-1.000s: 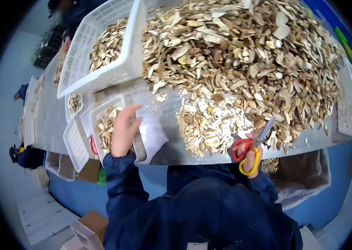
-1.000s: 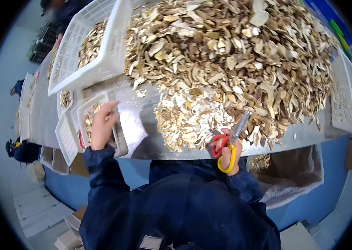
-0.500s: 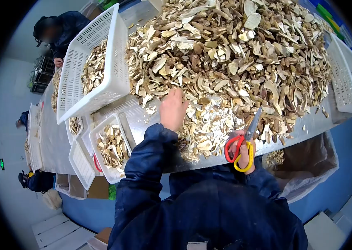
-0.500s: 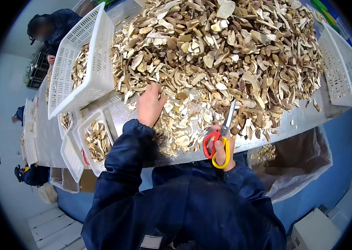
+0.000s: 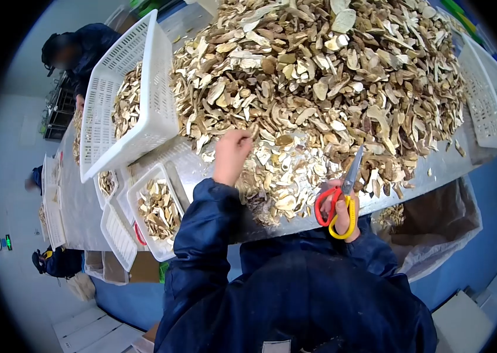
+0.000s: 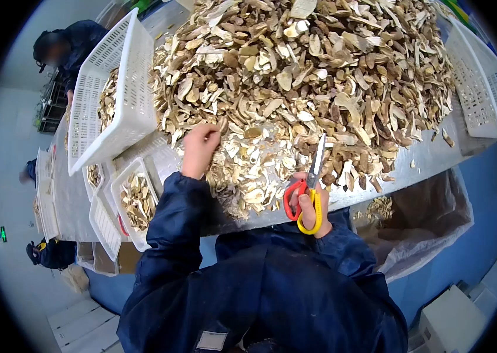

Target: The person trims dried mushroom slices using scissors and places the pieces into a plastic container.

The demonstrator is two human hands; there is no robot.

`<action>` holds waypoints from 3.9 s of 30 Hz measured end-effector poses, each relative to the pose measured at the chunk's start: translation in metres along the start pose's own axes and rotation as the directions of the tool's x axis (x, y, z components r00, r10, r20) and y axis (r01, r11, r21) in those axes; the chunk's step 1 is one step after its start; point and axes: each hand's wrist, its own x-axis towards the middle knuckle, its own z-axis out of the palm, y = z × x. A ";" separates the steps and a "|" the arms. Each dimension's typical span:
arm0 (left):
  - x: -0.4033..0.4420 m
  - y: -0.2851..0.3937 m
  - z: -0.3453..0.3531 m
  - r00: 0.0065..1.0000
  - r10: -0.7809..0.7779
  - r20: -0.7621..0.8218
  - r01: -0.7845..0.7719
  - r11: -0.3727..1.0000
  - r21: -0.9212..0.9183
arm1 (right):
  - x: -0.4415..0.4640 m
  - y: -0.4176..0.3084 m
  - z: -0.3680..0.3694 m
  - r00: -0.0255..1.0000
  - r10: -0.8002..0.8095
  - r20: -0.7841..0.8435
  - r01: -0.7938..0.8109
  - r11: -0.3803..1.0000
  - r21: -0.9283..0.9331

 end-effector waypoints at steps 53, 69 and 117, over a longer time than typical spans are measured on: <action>-0.026 -0.039 -0.026 0.933 -0.327 0.154 0.361 0.839 -0.407 | 0.002 -0.005 0.003 1.000 0.000 0.015 0.000 1.000 0.007; 0.011 -0.034 -0.024 0.879 -0.389 -0.276 0.419 0.906 0.056 | 0.003 -0.008 0.003 1.000 0.007 0.025 -0.006 0.999 -0.034; -0.081 0.086 -0.058 0.902 0.081 0.424 0.127 0.889 -0.439 | -0.003 -0.087 0.043 0.928 0.065 0.367 0.260 0.591 -0.764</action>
